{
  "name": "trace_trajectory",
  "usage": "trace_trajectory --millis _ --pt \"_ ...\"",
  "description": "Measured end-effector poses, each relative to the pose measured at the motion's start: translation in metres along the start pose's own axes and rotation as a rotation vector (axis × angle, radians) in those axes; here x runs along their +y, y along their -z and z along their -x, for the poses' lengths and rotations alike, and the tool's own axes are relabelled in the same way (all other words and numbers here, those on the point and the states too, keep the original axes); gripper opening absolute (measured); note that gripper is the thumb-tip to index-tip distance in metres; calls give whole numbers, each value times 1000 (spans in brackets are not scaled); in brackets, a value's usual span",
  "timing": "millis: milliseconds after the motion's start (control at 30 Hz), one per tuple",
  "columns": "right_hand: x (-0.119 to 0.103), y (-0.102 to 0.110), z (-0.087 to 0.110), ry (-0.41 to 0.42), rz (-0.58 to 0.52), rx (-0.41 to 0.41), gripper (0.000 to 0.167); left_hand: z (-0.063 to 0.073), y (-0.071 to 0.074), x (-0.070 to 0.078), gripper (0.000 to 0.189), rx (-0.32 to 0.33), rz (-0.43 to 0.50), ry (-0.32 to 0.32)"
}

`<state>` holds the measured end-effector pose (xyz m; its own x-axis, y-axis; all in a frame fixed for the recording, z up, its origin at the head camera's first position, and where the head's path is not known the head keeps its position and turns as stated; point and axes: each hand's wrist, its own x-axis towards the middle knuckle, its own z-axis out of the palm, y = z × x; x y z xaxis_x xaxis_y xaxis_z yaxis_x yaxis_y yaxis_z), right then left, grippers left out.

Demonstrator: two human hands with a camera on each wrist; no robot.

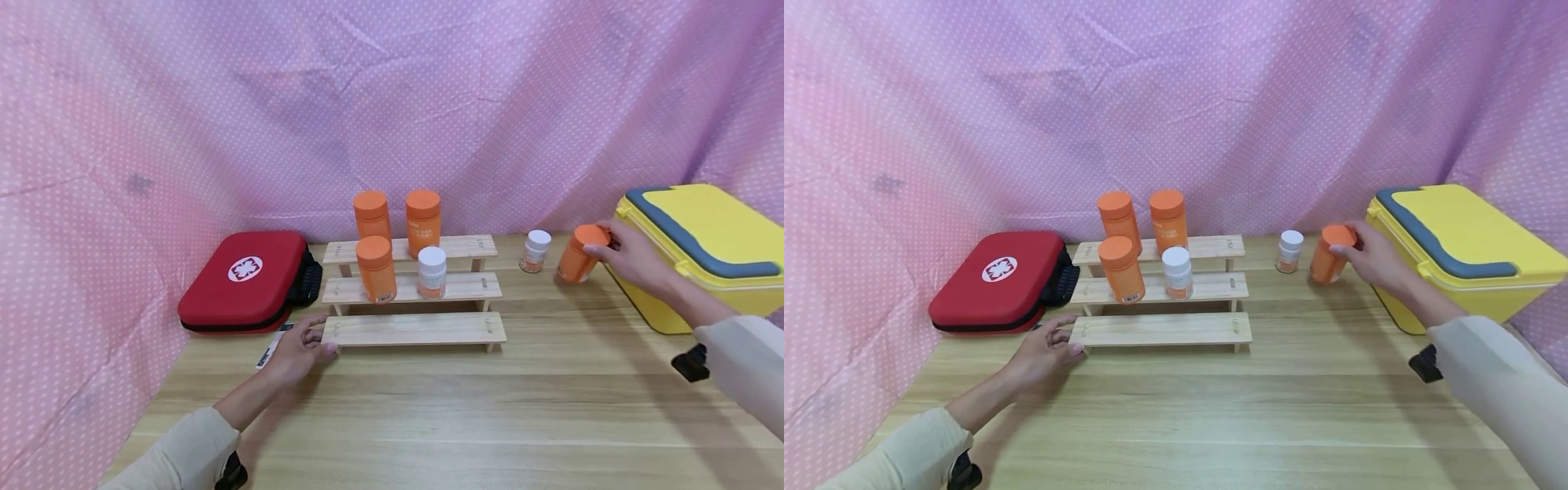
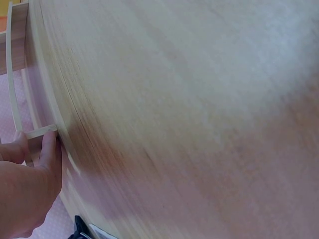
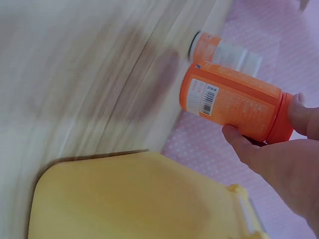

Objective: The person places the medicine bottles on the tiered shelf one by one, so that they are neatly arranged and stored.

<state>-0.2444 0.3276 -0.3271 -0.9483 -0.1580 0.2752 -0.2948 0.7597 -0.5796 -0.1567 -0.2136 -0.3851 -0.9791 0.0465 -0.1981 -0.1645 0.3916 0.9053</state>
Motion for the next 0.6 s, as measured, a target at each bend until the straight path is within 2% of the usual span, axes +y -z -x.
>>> trace_trajectory --millis 167,400,600 --pt "-20 9 25 68 -30 -9 36 1 0 0 61 0 3 1" --pt "-50 13 51 77 -70 -56 42 0 0 -1 60 -3 16 -12" --pt "-78 11 63 97 -152 -77 44 0 0 -1 60 -8 27 -24"
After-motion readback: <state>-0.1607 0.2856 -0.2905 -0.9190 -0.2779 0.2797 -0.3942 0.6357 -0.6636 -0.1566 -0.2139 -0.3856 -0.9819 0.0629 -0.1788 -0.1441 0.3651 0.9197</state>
